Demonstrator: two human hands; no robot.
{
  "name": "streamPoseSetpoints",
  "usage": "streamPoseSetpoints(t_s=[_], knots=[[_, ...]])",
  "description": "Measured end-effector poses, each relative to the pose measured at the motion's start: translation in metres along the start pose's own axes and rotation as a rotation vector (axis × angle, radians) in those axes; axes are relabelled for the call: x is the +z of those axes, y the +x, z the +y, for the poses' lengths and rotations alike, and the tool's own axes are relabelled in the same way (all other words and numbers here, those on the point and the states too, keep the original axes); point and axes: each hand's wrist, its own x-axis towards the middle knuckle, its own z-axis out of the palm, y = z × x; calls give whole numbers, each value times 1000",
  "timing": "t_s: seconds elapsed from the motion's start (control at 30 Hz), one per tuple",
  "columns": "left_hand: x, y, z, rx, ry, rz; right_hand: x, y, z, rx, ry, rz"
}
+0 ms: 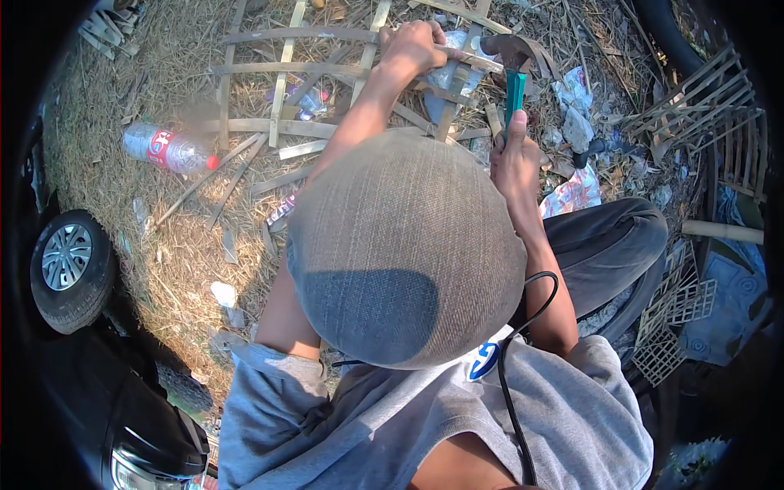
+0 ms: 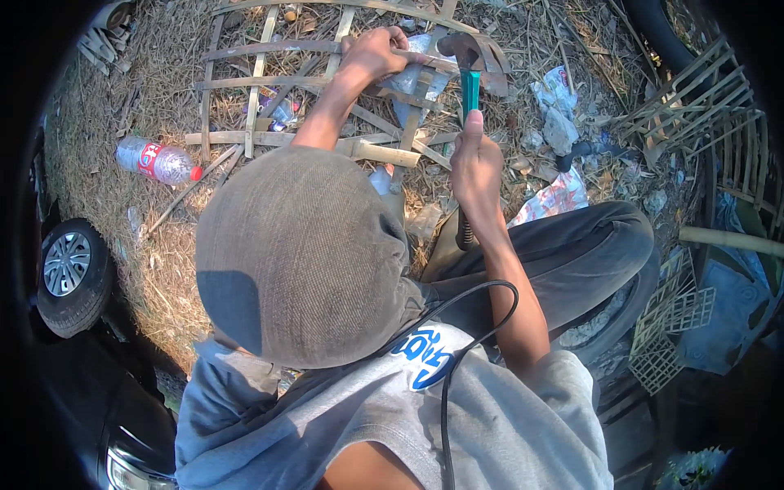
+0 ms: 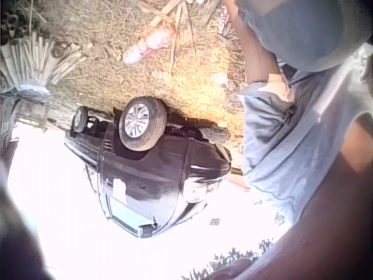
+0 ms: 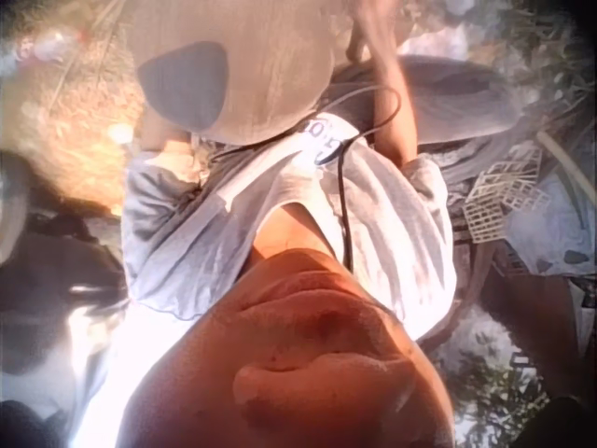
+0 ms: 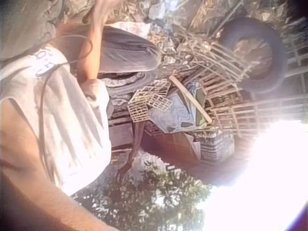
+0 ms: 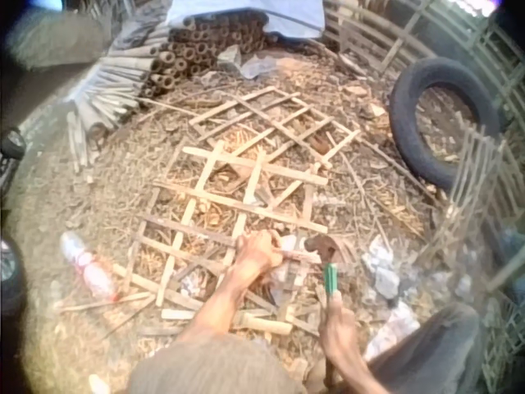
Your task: The person constructs a lattice structure by aligning thin bamboo strips and hammering nails into the joints by hand using a hammer.
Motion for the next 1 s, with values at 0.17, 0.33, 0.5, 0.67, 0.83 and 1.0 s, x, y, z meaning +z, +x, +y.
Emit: streamPoseSetpoints(t_s=[0.17, 0.33, 0.5, 0.67, 0.83, 1.0], knots=[[5, 5, -2, 35, 10, 37, -8, 2, 9, -184, 10, 56], [5, 0, -9, 29, -7, 42, -7, 0, 1, -184, 141, 64], [-13, -1, 25, -110, 33, 1, -3, 6, 13, -202, -178, -52], [-15, -8, 11, -127, -52, 10, -3, -1, -26, -103, 71, 61], [-6, -2, 16, -96, -38, 31, 6, 10, 12, -108, -201, 94], [19, 13, -16, 84, 11, 39, -5, 11, 0, 38, -13, 31]])
